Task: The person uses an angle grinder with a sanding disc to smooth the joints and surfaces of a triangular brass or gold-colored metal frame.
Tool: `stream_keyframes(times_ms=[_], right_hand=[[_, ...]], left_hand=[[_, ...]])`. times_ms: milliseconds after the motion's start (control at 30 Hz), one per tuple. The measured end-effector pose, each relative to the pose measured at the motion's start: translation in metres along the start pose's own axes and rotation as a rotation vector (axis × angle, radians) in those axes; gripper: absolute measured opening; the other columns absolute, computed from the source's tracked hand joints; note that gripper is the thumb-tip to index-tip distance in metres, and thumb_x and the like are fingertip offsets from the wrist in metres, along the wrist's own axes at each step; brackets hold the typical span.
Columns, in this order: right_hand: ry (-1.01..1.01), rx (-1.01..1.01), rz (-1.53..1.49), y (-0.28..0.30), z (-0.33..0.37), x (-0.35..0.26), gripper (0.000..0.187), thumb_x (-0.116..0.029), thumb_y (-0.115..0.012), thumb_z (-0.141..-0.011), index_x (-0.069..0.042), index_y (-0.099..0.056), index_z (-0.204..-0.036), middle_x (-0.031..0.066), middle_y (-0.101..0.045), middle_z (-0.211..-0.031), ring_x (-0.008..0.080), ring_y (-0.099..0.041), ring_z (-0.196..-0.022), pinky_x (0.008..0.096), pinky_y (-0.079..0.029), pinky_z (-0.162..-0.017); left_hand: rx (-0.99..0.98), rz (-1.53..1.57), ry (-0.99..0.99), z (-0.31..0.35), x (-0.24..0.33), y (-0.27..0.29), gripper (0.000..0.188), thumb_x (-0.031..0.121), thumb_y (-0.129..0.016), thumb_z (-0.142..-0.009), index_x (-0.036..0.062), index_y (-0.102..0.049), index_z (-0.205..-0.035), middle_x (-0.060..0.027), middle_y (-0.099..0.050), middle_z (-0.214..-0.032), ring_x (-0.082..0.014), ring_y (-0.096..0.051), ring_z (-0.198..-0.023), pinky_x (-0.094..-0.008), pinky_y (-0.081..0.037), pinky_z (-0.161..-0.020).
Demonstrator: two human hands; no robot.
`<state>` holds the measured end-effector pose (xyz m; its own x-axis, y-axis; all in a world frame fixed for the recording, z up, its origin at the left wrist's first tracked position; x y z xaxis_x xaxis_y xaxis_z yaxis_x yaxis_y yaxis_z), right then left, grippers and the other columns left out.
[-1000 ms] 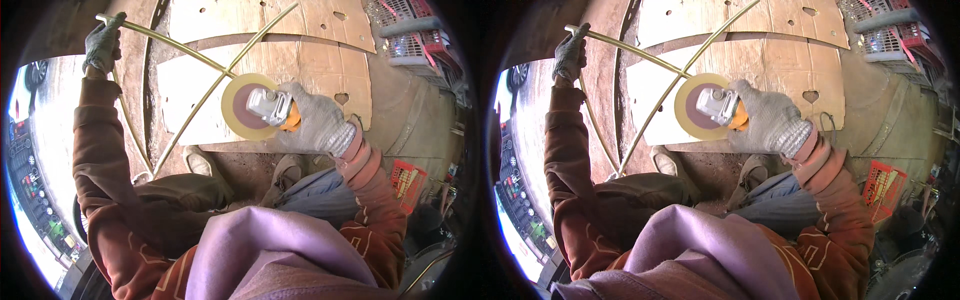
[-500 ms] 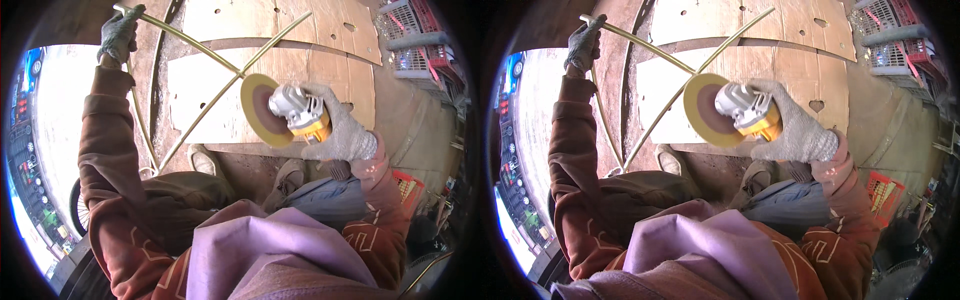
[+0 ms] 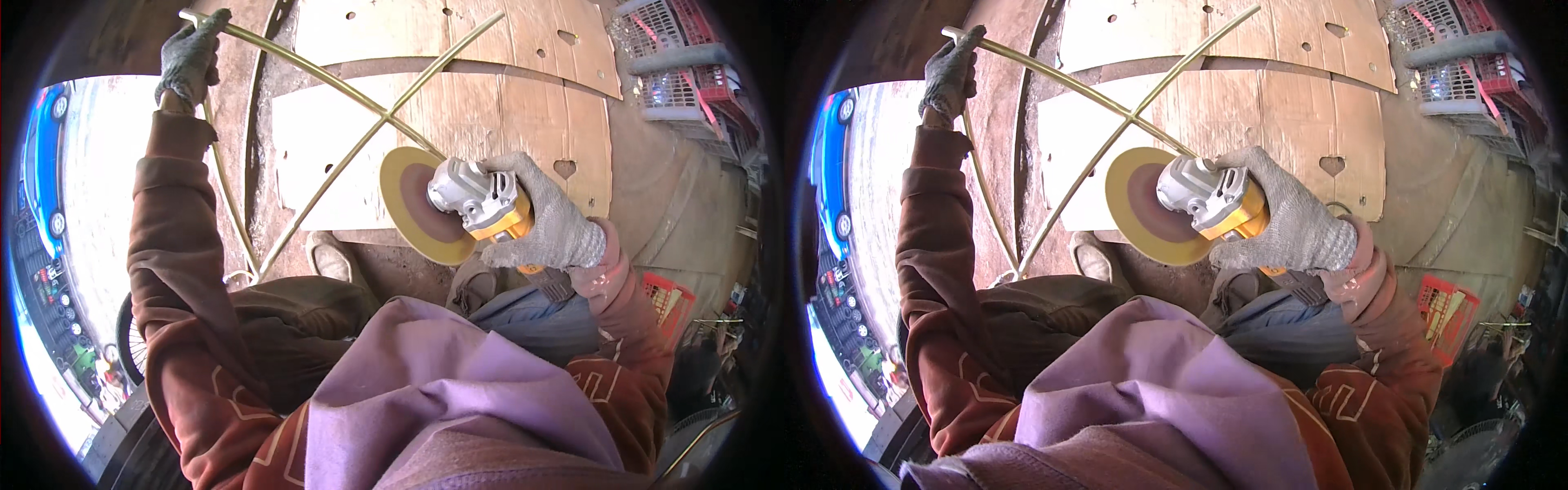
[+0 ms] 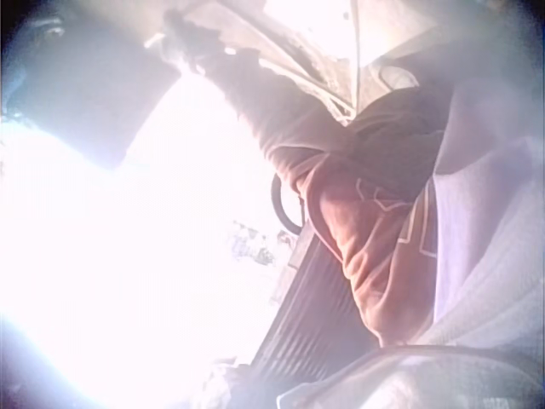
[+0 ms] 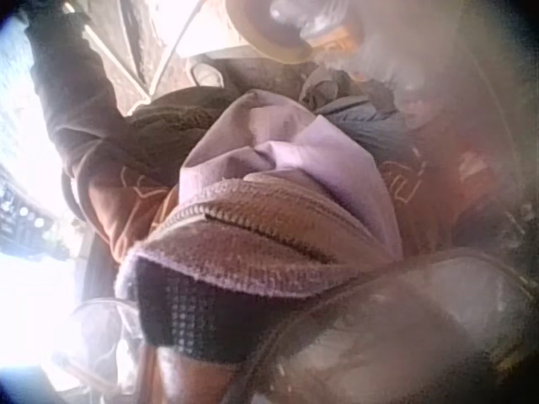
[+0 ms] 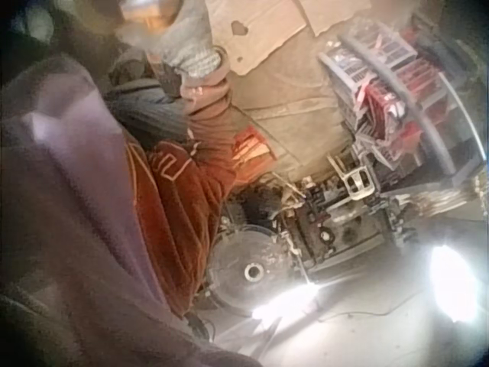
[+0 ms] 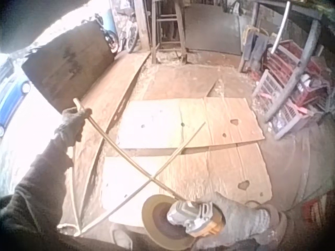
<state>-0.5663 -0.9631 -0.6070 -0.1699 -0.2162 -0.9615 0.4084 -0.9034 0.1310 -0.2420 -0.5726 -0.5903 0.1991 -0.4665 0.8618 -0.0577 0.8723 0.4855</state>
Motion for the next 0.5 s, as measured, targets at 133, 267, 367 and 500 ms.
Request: stream_keyframes(times_ms=[133,267,367,500], right_hand=[[0.019,0.022,0.12,-0.003,-0.007,-0.003,0.087,-0.021,-0.095,-0.069,-0.007,-0.044,-0.139,0.0157,-0.063,-0.122,0.0256,-0.065,-0.114,0.0402,-0.053,-0.096],[-0.059,0.024,0.427,-0.006,-0.025,-0.004,0.08,-0.03,-0.089,-0.074,-0.009,-0.042,-0.136,0.0197,-0.069,-0.107,0.0384,-0.073,-0.097,0.0453,-0.057,-0.083],[-0.12,0.04,0.557,-0.006,-0.033,0.003,0.076,-0.036,-0.086,-0.075,-0.011,-0.044,-0.134,0.0189,-0.072,-0.097,0.0414,-0.073,-0.089,0.0498,-0.057,-0.079],[-0.227,0.029,0.627,-0.005,-0.035,0.01,0.073,-0.037,-0.084,-0.077,-0.014,-0.046,-0.135,0.0189,-0.072,-0.099,0.0421,-0.072,-0.09,0.0507,-0.056,-0.08]], left_hand=[[0.007,0.025,-0.023,0.001,0.005,0.001,0.04,0.041,-0.088,-0.082,0.0116,-0.062,-0.079,0.0047,-0.049,-0.062,-0.0066,-0.039,-0.043,-0.0268,-0.033,-0.037],[0.06,-0.016,-0.047,0.011,0.017,0.003,0.037,0.04,-0.089,-0.082,0.0117,-0.064,-0.081,0.0052,-0.049,-0.062,-0.006,-0.039,-0.043,-0.026,-0.032,-0.037],[0.053,-0.005,-0.043,0.014,0.016,-0.006,0.036,0.039,-0.089,-0.082,0.012,-0.064,-0.081,0.006,-0.049,-0.061,-0.0055,-0.039,-0.043,-0.0252,-0.031,-0.038],[0.08,0.017,-0.02,0.019,0.018,-0.003,0.036,0.038,-0.089,-0.082,0.0126,-0.064,-0.08,0.0067,-0.048,-0.059,-0.0049,-0.038,-0.042,-0.0253,-0.031,-0.037]])
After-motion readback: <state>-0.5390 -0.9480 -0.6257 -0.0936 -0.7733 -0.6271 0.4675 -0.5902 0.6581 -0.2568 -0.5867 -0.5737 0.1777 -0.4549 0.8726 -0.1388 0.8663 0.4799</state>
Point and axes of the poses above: each hand's wrist, its own z-axis away from the middle knuckle, its own y-axis out of the back of the hand, x = y × z, the point moved 2 cm from there along -z, towards the middle knuckle
